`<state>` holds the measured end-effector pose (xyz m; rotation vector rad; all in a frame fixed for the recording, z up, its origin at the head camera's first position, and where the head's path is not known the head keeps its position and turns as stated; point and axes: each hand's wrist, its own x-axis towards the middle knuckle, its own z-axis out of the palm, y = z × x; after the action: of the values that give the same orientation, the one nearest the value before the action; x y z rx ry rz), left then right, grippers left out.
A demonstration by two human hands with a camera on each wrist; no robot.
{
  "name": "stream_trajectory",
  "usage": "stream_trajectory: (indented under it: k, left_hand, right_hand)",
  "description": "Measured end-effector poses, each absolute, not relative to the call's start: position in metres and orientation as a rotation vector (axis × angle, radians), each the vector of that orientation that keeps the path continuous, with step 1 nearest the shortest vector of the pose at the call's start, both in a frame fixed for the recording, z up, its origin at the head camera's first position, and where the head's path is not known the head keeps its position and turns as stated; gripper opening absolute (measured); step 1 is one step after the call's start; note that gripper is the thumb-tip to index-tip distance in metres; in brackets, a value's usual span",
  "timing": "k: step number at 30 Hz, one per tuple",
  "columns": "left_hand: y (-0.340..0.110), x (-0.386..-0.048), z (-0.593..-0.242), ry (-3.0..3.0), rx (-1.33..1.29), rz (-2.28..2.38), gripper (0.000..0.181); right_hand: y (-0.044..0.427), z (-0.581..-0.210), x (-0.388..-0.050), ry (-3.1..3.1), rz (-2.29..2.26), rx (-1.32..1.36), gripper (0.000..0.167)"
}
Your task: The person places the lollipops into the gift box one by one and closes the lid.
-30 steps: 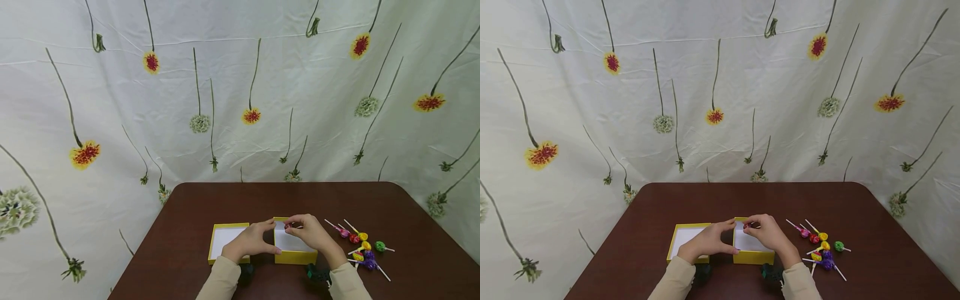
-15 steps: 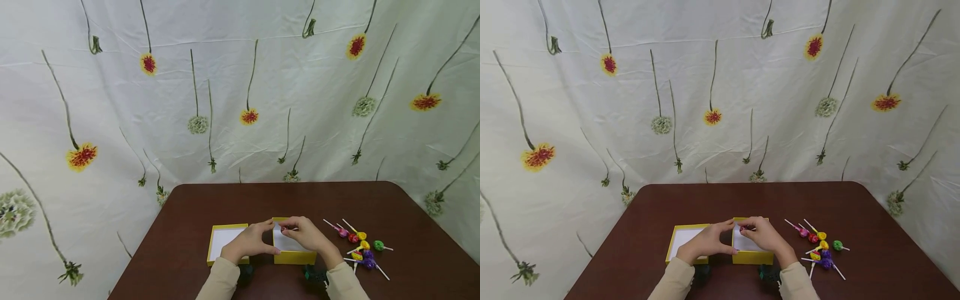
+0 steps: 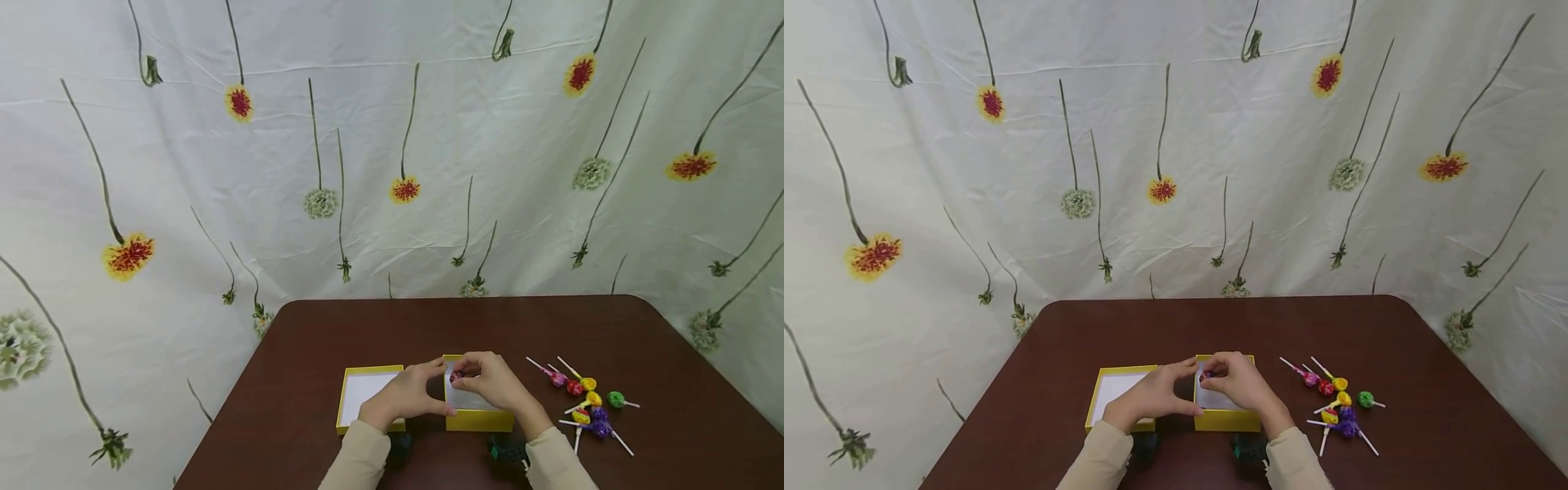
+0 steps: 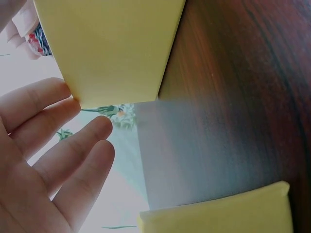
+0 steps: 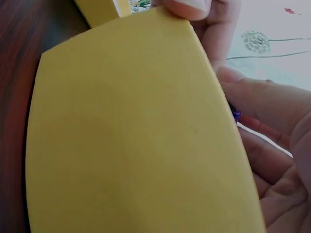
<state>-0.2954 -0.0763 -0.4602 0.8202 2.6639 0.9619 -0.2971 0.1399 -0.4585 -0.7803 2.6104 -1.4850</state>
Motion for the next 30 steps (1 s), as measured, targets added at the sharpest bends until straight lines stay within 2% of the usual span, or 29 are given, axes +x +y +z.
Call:
stream_trajectory:
  k: [11, 20, 30]
  left_hand:
    - [-0.078, -0.297, -0.461, 2.659, 0.807, 0.979, 0.082]
    - [-0.076, -0.296, -0.461, 2.659, 0.806, 0.971, 0.082]
    - [-0.076, -0.295, -0.461, 2.663, 0.829, 0.957, 0.085]
  right_hand:
    - [0.131, -0.458, -0.299, 2.559, -1.519, -0.818, 0.020]
    - [0.132, -0.463, -0.299, 2.570, -1.407, -0.785, 0.013]
    - [0.132, -0.469, -0.298, 2.500, -1.368, -0.816, 0.013]
